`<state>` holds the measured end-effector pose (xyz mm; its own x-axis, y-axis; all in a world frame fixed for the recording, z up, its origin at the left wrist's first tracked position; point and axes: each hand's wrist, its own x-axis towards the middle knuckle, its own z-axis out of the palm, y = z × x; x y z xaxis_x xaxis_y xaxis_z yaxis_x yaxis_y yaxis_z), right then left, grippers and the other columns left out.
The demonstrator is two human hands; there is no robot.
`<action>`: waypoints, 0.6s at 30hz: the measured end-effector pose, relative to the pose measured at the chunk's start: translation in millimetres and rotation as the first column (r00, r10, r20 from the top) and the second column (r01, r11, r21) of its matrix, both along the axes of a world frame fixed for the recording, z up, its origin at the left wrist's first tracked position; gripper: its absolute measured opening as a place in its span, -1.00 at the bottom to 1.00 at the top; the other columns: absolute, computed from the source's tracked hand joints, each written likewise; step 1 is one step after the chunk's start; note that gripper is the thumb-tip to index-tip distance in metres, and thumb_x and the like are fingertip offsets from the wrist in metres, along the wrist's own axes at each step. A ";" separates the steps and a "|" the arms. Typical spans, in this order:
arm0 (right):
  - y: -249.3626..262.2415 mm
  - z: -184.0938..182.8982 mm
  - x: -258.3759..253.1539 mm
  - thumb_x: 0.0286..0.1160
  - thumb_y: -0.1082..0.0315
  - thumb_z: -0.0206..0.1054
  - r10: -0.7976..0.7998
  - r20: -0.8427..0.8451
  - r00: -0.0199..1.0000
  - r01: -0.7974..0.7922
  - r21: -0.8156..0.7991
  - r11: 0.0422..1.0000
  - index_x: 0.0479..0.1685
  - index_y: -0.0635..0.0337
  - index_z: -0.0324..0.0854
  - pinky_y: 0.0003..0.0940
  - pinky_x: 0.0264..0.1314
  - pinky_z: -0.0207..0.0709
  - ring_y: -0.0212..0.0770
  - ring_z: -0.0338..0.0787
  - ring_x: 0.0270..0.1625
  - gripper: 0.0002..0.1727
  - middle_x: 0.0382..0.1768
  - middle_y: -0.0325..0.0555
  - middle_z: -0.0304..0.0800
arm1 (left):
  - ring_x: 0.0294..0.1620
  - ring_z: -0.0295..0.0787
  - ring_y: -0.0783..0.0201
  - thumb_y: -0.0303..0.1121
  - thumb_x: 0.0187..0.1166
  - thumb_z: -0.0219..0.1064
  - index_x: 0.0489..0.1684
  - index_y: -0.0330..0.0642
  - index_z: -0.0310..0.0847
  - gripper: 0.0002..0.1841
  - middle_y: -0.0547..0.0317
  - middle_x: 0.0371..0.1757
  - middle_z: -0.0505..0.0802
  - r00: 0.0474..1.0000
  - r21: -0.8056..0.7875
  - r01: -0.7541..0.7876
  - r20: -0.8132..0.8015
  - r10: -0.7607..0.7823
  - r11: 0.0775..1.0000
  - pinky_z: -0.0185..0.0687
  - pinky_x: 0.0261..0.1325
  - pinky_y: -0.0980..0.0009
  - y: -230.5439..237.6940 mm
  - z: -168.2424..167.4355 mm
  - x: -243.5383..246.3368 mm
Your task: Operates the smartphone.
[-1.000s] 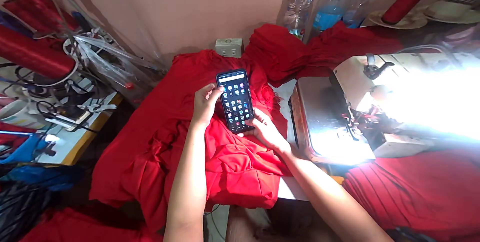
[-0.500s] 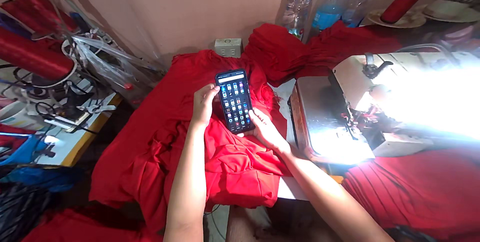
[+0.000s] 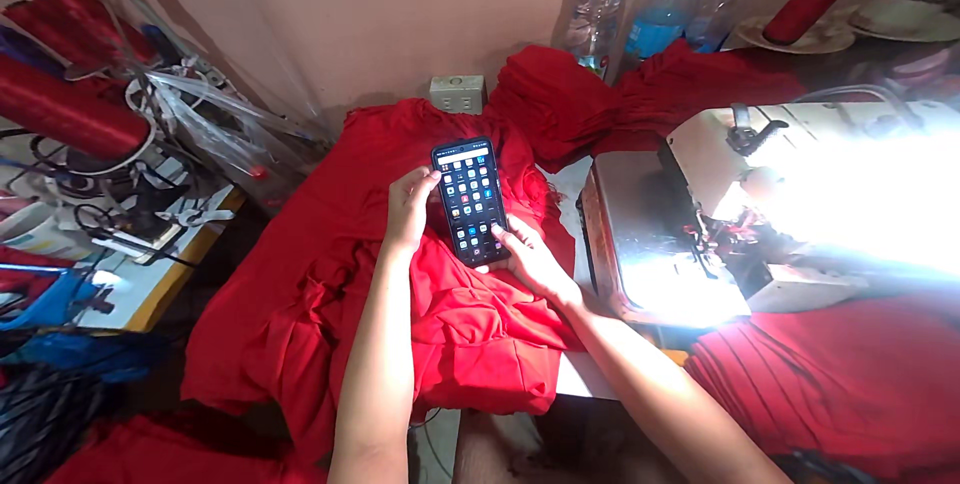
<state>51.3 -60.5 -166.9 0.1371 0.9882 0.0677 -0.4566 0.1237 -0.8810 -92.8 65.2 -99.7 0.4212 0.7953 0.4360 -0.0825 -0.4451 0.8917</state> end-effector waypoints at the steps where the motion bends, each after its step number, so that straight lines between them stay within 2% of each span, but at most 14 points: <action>1: 0.3 -0.4 0.0 0.87 0.42 -0.11 0.001 -0.001 1.000 -0.001 0.004 1.000 0.29 0.30 0.43 -0.24 -0.05 0.87 -0.19 0.93 -0.11 -0.72 -0.04 -0.03 0.83 | -0.28 0.75 0.61 -0.45 0.68 -0.03 -0.37 -0.06 0.63 -0.70 0.50 -0.37 0.78 1.000 0.001 0.001 0.000 -0.001 1.000 0.72 -0.07 0.54 0.2 -0.1 -0.2; 3: 0.5 -1.8 0.3 0.85 0.45 -0.12 0.005 -0.005 1.000 -0.005 0.019 1.000 0.30 0.30 0.43 -0.23 -0.05 0.87 -0.19 0.93 -0.12 -0.72 -0.04 -0.03 0.84 | -0.30 0.74 0.61 -0.45 0.68 -0.03 -0.39 -0.04 0.63 -0.70 0.52 -0.38 0.77 1.000 0.001 -0.003 0.002 0.003 1.000 0.72 -0.08 0.54 0.0 0.0 0.0; 8: 0.5 -2.2 0.3 0.64 0.63 -0.08 -0.002 0.000 1.000 0.002 0.011 1.000 0.28 0.34 0.42 -0.20 -0.05 0.87 -0.17 0.92 -0.12 -0.67 -0.04 -0.02 0.81 | -0.31 0.73 0.62 -0.44 0.68 -0.03 -0.39 -0.05 0.64 -0.70 0.52 -0.39 0.78 1.000 0.006 -0.008 -0.010 0.008 1.000 0.70 -0.10 0.55 0.8 -0.5 -0.3; 12: 0.3 -0.1 0.2 0.85 0.46 -0.10 0.007 -0.001 1.000 -0.007 0.005 1.000 0.30 0.31 0.42 -0.23 -0.05 0.87 -0.19 0.93 -0.12 -0.73 -0.03 -0.03 0.83 | -0.31 0.73 0.63 -0.44 0.68 -0.03 -0.40 -0.03 0.62 -0.69 0.53 -0.39 0.77 1.000 0.012 -0.003 -0.001 0.003 1.000 0.71 -0.10 0.55 1.4 -1.2 0.1; 16: 1.3 -2.8 0.8 0.68 0.61 -0.12 0.005 -0.013 1.000 -0.005 0.015 1.000 0.24 0.31 0.43 -0.22 -0.06 0.86 -0.19 0.92 -0.15 -0.69 -0.07 -0.05 0.82 | -0.32 0.71 0.64 -0.44 0.67 -0.02 -0.43 0.00 0.62 -0.69 0.55 -0.41 0.76 1.000 0.017 -0.008 0.004 0.008 1.000 0.69 -0.10 0.56 1.2 -0.7 0.4; 18: 0.3 -1.1 0.6 0.67 0.63 -0.11 -0.001 0.002 1.000 0.001 0.003 1.000 0.27 0.32 0.43 -0.23 -0.06 0.86 -0.20 0.92 -0.14 -0.67 -0.06 -0.05 0.82 | -0.31 0.72 0.63 -0.44 0.67 -0.02 -0.42 -0.01 0.62 -0.69 0.54 -0.41 0.76 1.000 0.012 -0.005 0.005 0.005 1.000 0.69 -0.09 0.56 1.4 -0.7 0.5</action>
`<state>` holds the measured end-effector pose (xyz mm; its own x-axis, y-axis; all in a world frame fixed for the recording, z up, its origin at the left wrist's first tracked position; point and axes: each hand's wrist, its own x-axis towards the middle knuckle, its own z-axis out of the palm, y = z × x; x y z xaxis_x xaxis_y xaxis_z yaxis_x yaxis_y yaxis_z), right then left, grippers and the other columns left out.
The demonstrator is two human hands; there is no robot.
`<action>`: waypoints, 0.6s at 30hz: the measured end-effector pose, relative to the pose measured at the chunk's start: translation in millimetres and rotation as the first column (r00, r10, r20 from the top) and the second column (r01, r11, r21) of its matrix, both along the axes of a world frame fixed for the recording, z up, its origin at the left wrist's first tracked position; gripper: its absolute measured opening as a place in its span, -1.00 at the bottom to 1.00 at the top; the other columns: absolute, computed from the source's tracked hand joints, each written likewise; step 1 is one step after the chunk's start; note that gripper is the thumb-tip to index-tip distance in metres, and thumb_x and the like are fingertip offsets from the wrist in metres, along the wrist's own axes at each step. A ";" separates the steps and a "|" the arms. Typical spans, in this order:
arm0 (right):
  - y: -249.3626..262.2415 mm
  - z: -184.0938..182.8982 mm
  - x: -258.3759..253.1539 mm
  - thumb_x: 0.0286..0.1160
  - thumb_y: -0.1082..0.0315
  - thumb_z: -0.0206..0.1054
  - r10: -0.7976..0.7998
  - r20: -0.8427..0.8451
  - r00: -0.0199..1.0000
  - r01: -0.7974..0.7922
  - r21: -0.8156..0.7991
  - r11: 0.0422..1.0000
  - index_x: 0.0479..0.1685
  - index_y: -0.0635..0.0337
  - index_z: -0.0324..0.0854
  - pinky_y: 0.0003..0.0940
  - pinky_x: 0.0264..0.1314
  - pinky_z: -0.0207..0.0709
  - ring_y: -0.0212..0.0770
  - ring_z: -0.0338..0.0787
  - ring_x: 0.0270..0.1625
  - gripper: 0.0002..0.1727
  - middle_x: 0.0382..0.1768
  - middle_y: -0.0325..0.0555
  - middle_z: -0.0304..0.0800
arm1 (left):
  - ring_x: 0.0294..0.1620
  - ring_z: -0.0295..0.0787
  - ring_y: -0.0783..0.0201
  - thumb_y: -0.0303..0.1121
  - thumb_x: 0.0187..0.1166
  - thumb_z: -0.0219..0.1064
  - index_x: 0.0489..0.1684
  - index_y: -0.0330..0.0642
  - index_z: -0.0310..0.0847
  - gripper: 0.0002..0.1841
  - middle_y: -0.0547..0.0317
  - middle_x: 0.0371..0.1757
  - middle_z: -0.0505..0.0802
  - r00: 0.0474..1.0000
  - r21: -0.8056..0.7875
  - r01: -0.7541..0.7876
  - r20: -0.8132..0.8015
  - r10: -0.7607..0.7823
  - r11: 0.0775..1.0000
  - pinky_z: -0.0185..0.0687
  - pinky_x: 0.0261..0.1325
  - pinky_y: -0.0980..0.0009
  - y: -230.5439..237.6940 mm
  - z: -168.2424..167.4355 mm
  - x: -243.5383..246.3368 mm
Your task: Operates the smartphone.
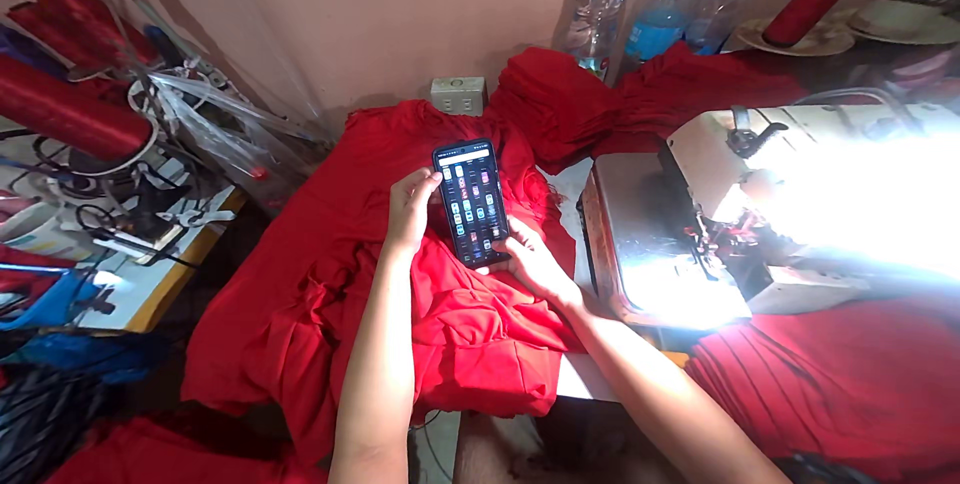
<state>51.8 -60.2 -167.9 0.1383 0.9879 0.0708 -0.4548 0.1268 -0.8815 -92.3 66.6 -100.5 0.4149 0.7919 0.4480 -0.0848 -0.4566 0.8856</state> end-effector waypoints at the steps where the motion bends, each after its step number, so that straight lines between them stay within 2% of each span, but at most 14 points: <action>1: -0.3 0.4 0.0 0.67 0.63 -0.10 0.000 0.005 1.000 0.000 -0.003 1.000 0.27 0.32 0.42 -0.24 -0.07 0.86 -0.21 0.91 -0.14 -0.67 -0.06 -0.04 0.82 | -0.31 0.73 0.63 -0.44 0.68 -0.02 -0.42 -0.01 0.62 -0.69 0.54 -0.40 0.76 1.000 -0.003 -0.001 -0.002 0.001 1.000 0.70 -0.09 0.55 -0.3 -0.1 -0.1; 6: -0.5 1.1 0.3 0.67 0.63 -0.12 0.010 -0.027 1.000 -0.010 0.000 1.000 0.30 0.34 0.40 -0.22 -0.08 0.87 -0.18 0.92 -0.10 -0.66 -0.02 -0.02 0.82 | -0.31 0.72 0.60 -0.34 0.75 -0.03 -0.37 -0.02 0.61 -0.69 0.48 -0.38 0.75 0.999 0.017 -0.005 -0.051 0.006 1.000 0.69 -0.08 0.52 -3.9 -0.9 -3.8; 13: -1.5 2.4 1.3 0.67 0.62 -0.11 0.013 -0.010 1.000 -0.013 0.011 1.000 0.33 0.34 0.39 -0.22 -0.10 0.87 -0.19 0.92 -0.10 -0.65 0.00 -0.05 0.82 | -0.29 0.75 0.57 -0.42 0.70 -0.02 -0.37 -0.06 0.65 -0.70 0.49 -0.37 0.77 1.000 -0.013 0.012 -0.020 -0.012 1.000 0.73 -0.05 0.50 -3.1 1.4 -1.1; 18: -3.7 5.2 0.2 0.66 0.62 -0.10 0.004 -0.003 1.000 -0.004 -0.003 1.000 0.37 0.35 0.38 -0.24 -0.10 0.86 -0.21 0.91 -0.10 -0.64 0.00 -0.06 0.81 | -0.30 0.74 0.60 -0.44 0.67 -0.02 -0.39 -0.02 0.64 -0.70 0.54 -0.38 0.76 1.000 -0.023 -0.003 -0.024 0.002 1.000 0.72 -0.07 0.52 -4.6 1.8 -0.4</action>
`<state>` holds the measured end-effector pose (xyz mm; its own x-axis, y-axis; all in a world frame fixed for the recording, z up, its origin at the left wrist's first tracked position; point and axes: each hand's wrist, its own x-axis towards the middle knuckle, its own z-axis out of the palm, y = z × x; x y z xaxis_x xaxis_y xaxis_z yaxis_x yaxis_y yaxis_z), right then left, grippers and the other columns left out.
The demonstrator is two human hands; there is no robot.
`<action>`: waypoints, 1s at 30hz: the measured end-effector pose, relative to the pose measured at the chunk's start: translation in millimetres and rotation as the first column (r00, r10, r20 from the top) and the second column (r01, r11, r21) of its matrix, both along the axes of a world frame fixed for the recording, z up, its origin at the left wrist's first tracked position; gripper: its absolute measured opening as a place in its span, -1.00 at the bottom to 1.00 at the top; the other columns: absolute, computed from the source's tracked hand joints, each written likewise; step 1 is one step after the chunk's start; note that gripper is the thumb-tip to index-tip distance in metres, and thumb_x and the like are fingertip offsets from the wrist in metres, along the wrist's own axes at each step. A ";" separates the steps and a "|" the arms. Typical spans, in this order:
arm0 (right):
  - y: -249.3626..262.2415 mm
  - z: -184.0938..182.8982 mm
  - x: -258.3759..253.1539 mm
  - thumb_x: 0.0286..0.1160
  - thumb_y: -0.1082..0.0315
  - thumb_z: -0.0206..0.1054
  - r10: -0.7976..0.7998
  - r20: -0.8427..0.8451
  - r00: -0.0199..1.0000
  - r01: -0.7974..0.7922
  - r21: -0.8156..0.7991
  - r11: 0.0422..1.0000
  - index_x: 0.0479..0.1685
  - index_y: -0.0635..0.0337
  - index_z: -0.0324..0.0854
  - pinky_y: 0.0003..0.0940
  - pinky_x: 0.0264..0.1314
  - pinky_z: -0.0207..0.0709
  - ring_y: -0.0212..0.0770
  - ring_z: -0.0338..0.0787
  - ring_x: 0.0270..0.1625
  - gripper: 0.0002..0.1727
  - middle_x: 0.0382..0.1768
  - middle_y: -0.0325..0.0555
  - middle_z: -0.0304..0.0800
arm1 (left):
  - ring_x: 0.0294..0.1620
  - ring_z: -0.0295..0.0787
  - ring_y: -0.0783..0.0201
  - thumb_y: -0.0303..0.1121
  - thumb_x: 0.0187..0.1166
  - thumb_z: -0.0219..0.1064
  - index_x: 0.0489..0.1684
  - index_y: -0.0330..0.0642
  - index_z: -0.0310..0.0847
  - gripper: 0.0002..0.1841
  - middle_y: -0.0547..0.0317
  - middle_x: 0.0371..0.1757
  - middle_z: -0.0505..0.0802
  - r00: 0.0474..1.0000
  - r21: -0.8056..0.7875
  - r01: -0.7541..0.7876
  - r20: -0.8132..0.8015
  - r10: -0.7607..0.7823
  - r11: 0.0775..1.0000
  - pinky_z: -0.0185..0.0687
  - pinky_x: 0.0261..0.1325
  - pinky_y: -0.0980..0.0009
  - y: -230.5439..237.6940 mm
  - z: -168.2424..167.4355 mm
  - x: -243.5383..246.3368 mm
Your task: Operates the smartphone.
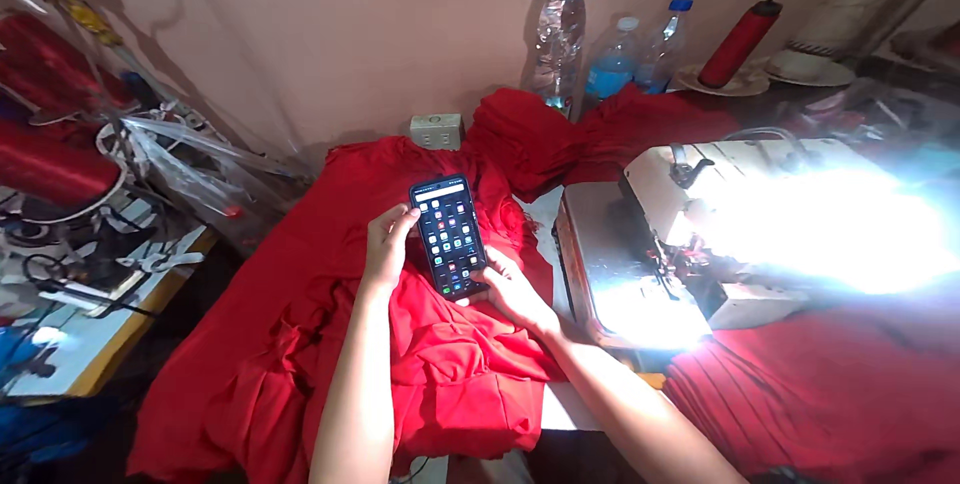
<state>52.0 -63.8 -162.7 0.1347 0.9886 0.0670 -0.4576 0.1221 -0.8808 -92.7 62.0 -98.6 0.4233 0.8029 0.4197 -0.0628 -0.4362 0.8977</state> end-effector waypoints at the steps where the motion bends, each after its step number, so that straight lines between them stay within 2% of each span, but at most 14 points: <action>1: 0.4 0.0 -0.1 0.67 0.62 -0.10 0.001 0.001 1.000 -0.001 -0.003 1.000 0.38 0.36 0.37 -0.23 -0.09 0.86 -0.20 0.91 -0.09 -0.63 0.01 -0.05 0.81 | -0.30 0.75 0.59 -0.45 0.67 -0.02 -0.37 -0.05 0.64 -0.70 0.52 -0.37 0.77 1.000 -0.004 -0.002 0.001 0.002 1.000 0.73 -0.07 0.51 -0.2 0.2 -0.5; 24: 1.4 -0.8 -0.6 0.67 0.62 -0.08 0.010 -0.012 1.000 -0.010 0.006 1.000 0.36 0.36 0.38 -0.22 -0.08 0.86 -0.19 0.91 -0.08 -0.65 0.01 -0.04 0.81 | -0.31 0.74 0.60 -0.44 0.67 -0.03 -0.37 -0.02 0.65 -0.69 0.53 -0.38 0.77 1.000 0.017 0.003 0.002 -0.003 1.000 0.72 -0.09 0.53 1.9 -0.7 -2.0; 26: 0.7 -1.4 -0.4 0.59 0.67 -0.04 0.011 0.006 1.000 -0.011 0.022 1.000 0.36 0.38 0.38 -0.24 -0.08 0.86 -0.21 0.91 -0.07 -0.61 0.02 -0.04 0.81 | -0.30 0.75 0.60 -0.44 0.69 -0.03 -0.35 -0.04 0.66 -0.69 0.52 -0.37 0.78 1.000 0.018 0.006 0.000 -0.006 1.000 0.73 -0.08 0.53 2.6 -1.3 -2.4; 28: 0.2 -2.1 0.0 0.41 0.72 0.03 0.007 0.035 0.999 -0.009 0.049 0.999 0.33 0.38 0.38 -0.28 -0.08 0.86 -0.24 0.91 -0.09 -0.54 0.01 -0.07 0.82 | -0.31 0.75 0.61 -0.44 0.69 -0.02 -0.35 -0.04 0.66 -0.69 0.53 -0.37 0.78 1.000 0.017 0.004 -0.003 -0.004 1.000 0.73 -0.08 0.54 2.1 -0.9 -2.0; 29: 0.3 -2.4 0.1 0.38 0.71 0.04 0.006 0.035 0.999 -0.008 0.053 0.999 0.33 0.38 0.38 -0.28 -0.08 0.86 -0.24 0.90 -0.09 -0.54 0.01 -0.06 0.81 | -0.31 0.75 0.61 -0.44 0.68 -0.02 -0.36 -0.04 0.66 -0.69 0.53 -0.37 0.79 1.000 0.016 0.002 -0.004 -0.002 1.000 0.73 -0.09 0.54 1.7 -0.5 -1.9; 30: 0.6 -2.5 -0.1 0.44 0.69 0.02 0.008 0.021 1.000 -0.009 0.048 0.999 0.33 0.38 0.39 -0.25 -0.08 0.86 -0.22 0.90 -0.09 -0.57 0.01 -0.06 0.81 | -0.31 0.74 0.61 -0.44 0.68 -0.02 -0.36 -0.05 0.66 -0.70 0.52 -0.37 0.78 1.000 0.016 -0.001 -0.008 0.001 1.000 0.73 -0.09 0.54 1.6 -0.5 -2.0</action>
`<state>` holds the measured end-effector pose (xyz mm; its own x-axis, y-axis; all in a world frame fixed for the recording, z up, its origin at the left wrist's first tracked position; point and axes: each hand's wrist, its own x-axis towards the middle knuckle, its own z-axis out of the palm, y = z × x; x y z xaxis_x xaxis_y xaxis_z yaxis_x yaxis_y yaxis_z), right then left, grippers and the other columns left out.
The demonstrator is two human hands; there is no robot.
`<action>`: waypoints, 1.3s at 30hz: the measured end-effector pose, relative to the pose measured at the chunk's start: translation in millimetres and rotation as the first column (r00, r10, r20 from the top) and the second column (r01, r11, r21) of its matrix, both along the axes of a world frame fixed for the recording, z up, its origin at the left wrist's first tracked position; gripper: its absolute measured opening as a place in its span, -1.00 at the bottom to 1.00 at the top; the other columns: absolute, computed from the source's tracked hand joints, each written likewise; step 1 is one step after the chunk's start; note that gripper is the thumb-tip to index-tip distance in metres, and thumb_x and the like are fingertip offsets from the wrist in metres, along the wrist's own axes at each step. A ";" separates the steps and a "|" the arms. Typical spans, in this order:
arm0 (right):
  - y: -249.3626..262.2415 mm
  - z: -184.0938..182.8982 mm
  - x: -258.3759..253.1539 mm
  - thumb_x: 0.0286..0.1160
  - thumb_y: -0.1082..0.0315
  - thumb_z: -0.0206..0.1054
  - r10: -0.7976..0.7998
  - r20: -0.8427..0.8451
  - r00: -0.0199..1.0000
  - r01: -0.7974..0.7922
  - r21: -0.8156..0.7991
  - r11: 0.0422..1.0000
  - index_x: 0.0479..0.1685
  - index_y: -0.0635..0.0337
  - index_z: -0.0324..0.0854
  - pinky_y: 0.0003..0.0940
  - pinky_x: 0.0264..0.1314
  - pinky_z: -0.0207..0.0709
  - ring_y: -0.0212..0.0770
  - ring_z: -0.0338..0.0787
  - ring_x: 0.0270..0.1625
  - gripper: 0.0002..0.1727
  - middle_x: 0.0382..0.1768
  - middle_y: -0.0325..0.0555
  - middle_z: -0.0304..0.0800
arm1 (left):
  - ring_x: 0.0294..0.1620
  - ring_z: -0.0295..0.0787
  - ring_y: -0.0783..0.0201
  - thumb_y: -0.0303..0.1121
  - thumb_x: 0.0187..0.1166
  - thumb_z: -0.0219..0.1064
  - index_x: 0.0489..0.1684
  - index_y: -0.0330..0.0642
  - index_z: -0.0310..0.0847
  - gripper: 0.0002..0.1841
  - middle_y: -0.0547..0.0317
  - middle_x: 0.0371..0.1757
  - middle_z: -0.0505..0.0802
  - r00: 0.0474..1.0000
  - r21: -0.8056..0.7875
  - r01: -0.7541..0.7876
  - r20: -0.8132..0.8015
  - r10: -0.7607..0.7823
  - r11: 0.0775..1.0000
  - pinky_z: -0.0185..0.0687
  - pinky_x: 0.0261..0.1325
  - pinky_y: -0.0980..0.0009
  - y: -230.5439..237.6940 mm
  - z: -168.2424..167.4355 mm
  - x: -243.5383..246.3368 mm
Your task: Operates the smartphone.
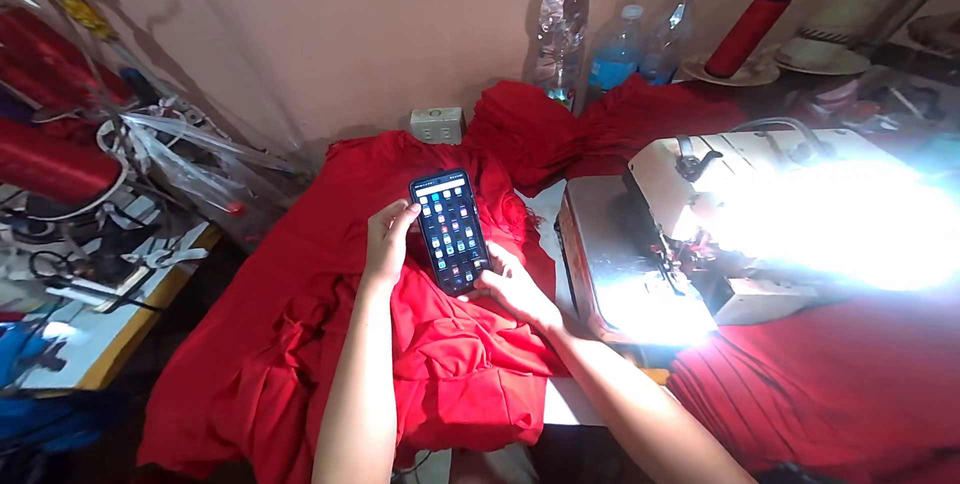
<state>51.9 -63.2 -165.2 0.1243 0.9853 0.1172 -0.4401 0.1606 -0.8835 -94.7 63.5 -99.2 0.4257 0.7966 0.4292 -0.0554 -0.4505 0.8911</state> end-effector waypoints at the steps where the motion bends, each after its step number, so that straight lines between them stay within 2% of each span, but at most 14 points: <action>1: 0.3 0.5 -0.4 0.56 0.63 -0.01 0.001 -0.015 1.000 -0.001 -0.011 1.000 0.34 0.37 0.39 -0.23 -0.08 0.86 -0.20 0.91 -0.08 -0.62 0.01 -0.05 0.80 | -0.31 0.74 0.60 -0.43 0.68 -0.02 -0.36 -0.06 0.66 -0.70 0.52 -0.37 0.78 1.000 0.000 -0.002 -0.006 0.002 1.000 0.72 -0.08 0.53 -0.1 0.0 -0.2; 3: 0.7 2.6 -1.2 0.78 0.50 -0.04 -0.005 -0.031 0.999 0.004 -0.035 0.999 0.35 0.36 0.39 -0.22 -0.09 0.87 -0.19 0.92 -0.09 -0.70 0.01 -0.05 0.81 | -0.31 0.73 0.60 -0.42 0.69 -0.02 -0.38 -0.05 0.64 -0.70 0.52 -0.38 0.76 1.000 0.005 0.000 -0.010 0.000 1.000 0.72 -0.08 0.52 0.1 -0.7 -0.7; 5: 1.1 3.6 -1.6 0.82 0.47 -0.03 -0.013 -0.026 1.000 0.012 -0.042 0.999 0.35 0.37 0.39 -0.25 -0.11 0.88 -0.20 0.92 -0.11 -0.71 0.00 -0.04 0.82 | -0.32 0.73 0.60 -0.42 0.69 -0.01 -0.41 -0.03 0.63 -0.70 0.52 -0.39 0.76 1.000 0.009 0.005 -0.007 -0.005 1.000 0.72 -0.09 0.52 0.8 -1.2 -0.7; 16: 0.5 3.6 -1.4 0.76 0.54 -0.02 -0.013 -0.040 0.999 0.011 -0.048 0.999 0.29 0.35 0.42 -0.25 -0.10 0.87 -0.21 0.92 -0.11 -0.74 -0.03 -0.04 0.83 | -0.33 0.73 0.61 -0.43 0.70 -0.01 -0.42 0.03 0.64 -0.68 0.55 -0.39 0.77 1.000 0.009 0.017 -0.001 -0.017 1.000 0.71 -0.12 0.56 0.6 -0.9 0.2; 19: 0.7 3.6 -1.1 0.77 0.53 -0.02 -0.008 -0.043 0.999 0.006 -0.047 0.999 0.29 0.35 0.41 -0.24 -0.09 0.87 -0.20 0.92 -0.11 -0.74 -0.03 -0.04 0.83 | -0.30 0.75 0.61 -0.43 0.69 0.00 -0.36 0.00 0.67 -0.70 0.54 -0.36 0.80 1.000 0.015 0.025 -0.003 -0.025 1.000 0.72 -0.08 0.55 0.8 -1.1 0.0; 22: 0.2 3.5 -1.3 0.76 0.54 -0.01 -0.013 -0.035 0.999 0.011 -0.053 0.999 0.28 0.36 0.42 -0.24 -0.09 0.87 -0.20 0.92 -0.11 -0.75 -0.04 -0.04 0.82 | -0.27 0.78 0.62 -0.46 0.68 0.03 -0.21 -0.10 0.72 -0.73 0.51 -0.31 0.84 1.000 0.019 0.020 -0.011 -0.020 1.000 0.74 -0.04 0.54 -0.7 -0.9 0.1; 27: -1.2 1.8 -0.3 0.47 0.69 0.02 -0.006 0.014 1.000 0.007 -0.019 1.000 0.33 0.38 0.38 -0.29 -0.07 0.86 -0.25 0.90 -0.08 -0.59 0.02 -0.04 0.80 | -0.26 0.77 0.62 -0.47 0.67 0.02 -0.24 -0.09 0.70 -0.73 0.52 -0.32 0.83 1.000 0.024 0.007 -0.009 -0.006 1.000 0.74 -0.05 0.54 -0.2 -1.6 0.4; 33: -0.4 5.2 -2.0 0.74 0.55 0.04 -0.016 -0.004 1.000 0.016 -0.053 0.998 0.31 0.39 0.41 -0.29 -0.10 0.87 -0.24 0.92 -0.12 -0.73 -0.03 -0.04 0.82 | -0.28 0.77 0.61 -0.45 0.68 0.02 -0.27 -0.10 0.69 -0.73 0.50 -0.34 0.81 0.999 0.036 -0.004 -0.036 0.006 0.999 0.74 -0.04 0.52 -2.3 -0.2 -0.7; 39: 0.4 1.1 -1.0 0.60 0.65 0.03 -0.016 0.025 1.000 0.017 -0.039 0.999 0.29 0.40 0.42 -0.29 -0.09 0.86 -0.24 0.91 -0.12 -0.67 -0.04 -0.02 0.81 | -0.27 0.77 0.60 -0.45 0.69 0.01 -0.24 -0.10 0.69 -0.73 0.49 -0.32 0.82 1.000 0.021 -0.001 -0.031 0.001 1.000 0.73 -0.03 0.54 -2.9 -0.7 -1.4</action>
<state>50.9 -62.8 -164.1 0.1376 0.9871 0.0818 -0.4153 0.1325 -0.9000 -96.1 60.6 -99.9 0.4384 0.7878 0.4327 -0.0272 -0.4695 0.8825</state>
